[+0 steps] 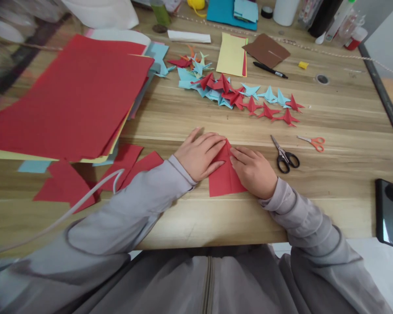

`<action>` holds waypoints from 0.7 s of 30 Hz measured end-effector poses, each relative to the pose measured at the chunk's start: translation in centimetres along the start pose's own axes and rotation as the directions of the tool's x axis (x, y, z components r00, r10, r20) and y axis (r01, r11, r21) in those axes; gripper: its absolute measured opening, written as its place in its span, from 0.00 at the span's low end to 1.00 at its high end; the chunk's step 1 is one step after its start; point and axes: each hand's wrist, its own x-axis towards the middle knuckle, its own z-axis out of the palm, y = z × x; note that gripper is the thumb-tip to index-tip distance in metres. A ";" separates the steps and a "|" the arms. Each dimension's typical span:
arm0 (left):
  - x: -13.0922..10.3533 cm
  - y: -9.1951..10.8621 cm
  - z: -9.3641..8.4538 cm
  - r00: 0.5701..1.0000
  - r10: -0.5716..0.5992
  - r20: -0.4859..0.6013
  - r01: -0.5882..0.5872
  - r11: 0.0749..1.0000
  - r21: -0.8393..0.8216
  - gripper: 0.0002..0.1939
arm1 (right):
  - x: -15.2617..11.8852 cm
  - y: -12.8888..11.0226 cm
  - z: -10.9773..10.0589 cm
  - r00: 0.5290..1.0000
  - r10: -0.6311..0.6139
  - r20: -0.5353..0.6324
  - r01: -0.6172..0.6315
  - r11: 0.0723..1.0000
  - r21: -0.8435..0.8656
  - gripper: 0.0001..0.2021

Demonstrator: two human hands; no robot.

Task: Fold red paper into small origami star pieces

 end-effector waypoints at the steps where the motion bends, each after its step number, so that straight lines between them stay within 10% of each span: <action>1: 0.0 0.0 0.0 1.000 -0.007 -0.001 0.007 1.000 0.004 0.28 | 0.0 0.0 0.0 1.000 0.002 -0.001 -0.002 1.000 0.000 0.14; 21: -0.2 -0.3 0.3 1.000 0.027 0.011 -0.026 0.999 -0.023 0.25 | -0.1 0.0 0.1 1.000 -0.015 -0.019 0.015 1.000 -0.015 0.14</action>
